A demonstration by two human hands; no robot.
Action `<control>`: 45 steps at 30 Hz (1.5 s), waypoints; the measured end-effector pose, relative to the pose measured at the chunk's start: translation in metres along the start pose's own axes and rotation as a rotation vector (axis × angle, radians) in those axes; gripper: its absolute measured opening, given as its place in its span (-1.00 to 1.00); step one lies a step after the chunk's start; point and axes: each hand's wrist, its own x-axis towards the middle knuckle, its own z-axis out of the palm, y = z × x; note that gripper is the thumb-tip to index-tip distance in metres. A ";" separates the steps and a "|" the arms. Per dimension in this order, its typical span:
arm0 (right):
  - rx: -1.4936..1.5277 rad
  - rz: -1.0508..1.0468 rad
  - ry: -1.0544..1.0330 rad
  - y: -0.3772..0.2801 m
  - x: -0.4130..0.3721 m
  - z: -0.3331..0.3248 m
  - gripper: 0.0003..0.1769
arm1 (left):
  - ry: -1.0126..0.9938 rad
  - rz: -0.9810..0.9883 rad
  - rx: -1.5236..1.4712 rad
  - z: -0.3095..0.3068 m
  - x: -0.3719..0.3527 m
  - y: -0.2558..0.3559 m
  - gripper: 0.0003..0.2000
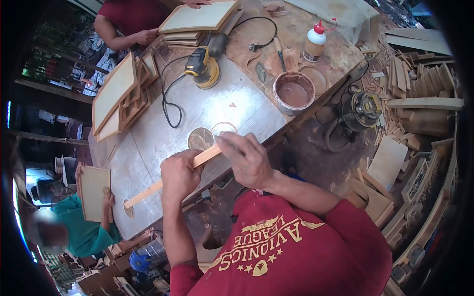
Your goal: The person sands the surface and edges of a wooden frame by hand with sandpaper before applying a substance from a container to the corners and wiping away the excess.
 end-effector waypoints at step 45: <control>0.106 -0.020 -0.964 0.002 0.033 -0.080 -0.53 | 0.129 -0.074 -0.065 0.052 -0.072 0.038 -0.66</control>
